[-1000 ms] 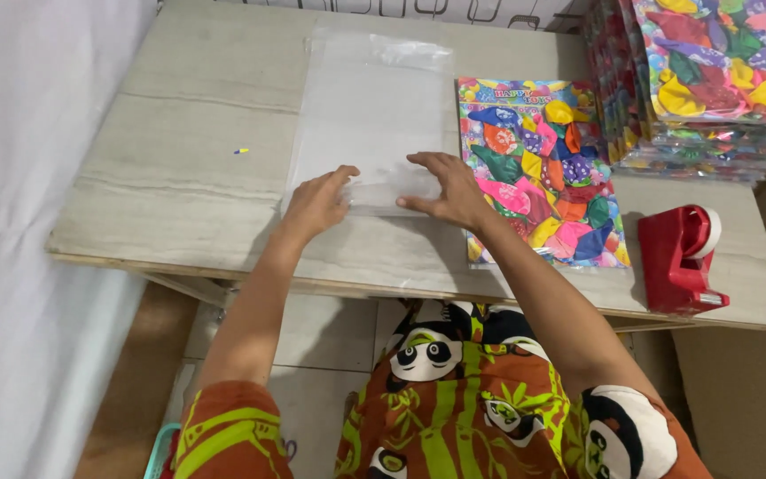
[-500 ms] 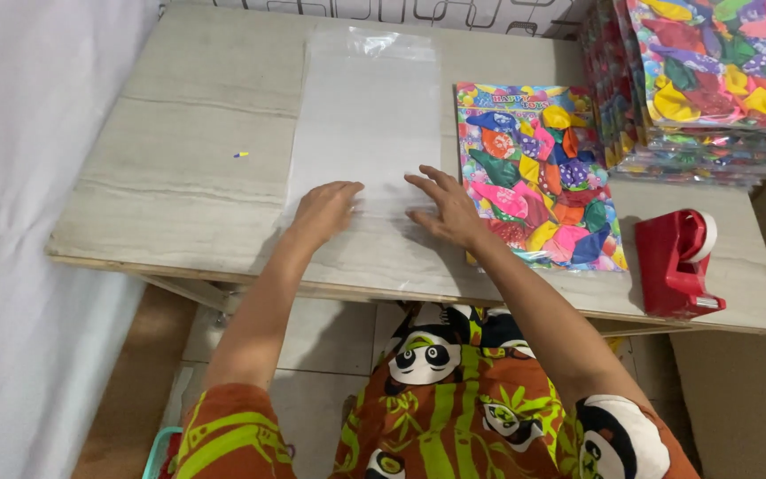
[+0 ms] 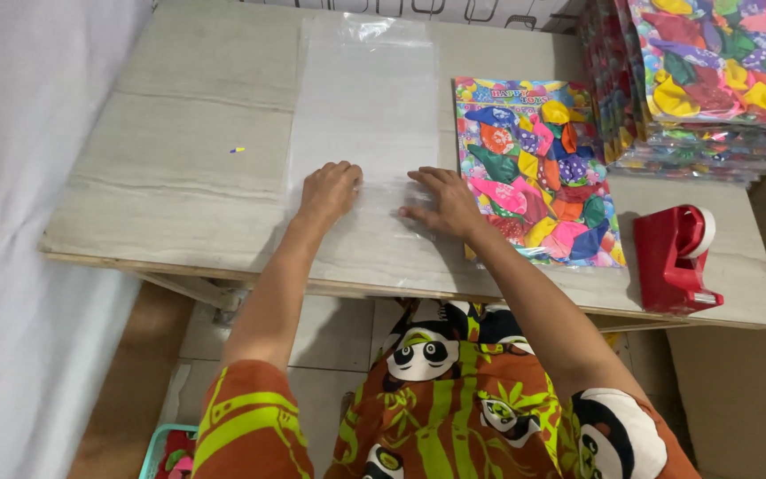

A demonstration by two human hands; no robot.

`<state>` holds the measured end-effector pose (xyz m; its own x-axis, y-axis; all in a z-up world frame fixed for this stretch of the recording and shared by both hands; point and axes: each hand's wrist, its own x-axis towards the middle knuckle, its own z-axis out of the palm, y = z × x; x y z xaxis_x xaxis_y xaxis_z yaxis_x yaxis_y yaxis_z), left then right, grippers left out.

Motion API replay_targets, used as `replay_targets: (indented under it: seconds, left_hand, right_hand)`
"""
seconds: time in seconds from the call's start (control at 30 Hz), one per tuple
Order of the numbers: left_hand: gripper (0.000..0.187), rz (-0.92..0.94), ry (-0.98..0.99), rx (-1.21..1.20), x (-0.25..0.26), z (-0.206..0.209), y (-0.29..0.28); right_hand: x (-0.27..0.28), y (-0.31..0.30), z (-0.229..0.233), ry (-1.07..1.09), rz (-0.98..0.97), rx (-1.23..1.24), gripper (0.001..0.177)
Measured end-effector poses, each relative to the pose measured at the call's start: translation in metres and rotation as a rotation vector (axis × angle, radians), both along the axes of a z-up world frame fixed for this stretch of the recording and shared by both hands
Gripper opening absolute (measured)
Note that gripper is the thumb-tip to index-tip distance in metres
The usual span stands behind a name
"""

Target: Packing balloon sets and decorative cardboard inserts into clear plastic bags.

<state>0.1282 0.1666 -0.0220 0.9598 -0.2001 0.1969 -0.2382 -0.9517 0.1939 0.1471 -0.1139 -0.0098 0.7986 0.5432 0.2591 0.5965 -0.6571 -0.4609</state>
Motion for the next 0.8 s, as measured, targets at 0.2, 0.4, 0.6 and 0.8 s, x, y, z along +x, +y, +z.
replay_targets:
  seconds: [0.2, 0.4, 0.6, 0.8]
  left_hand:
    - [0.011, -0.062, -0.018, -0.08, -0.049, 0.072, -0.006]
    - [0.022, -0.132, 0.058, -0.076, -0.071, 0.055, 0.004]
    - [0.041, -0.077, 0.215, -0.036, -0.065, 0.05, 0.001]
    - [0.045, -0.111, 0.014, 0.034, -0.053, 0.013, 0.007]
  right_hand:
    - [0.017, -0.004, -0.016, -0.223, 0.012, -0.025, 0.054]
    - [-0.004, -0.001, -0.011, -0.356, 0.104, -0.128, 0.033]
    - [0.003, 0.01, -0.023, -0.358, 0.103, -0.213, 0.035]
    - [-0.001, 0.014, -0.011, -0.544, 0.1, -0.044, 0.019]
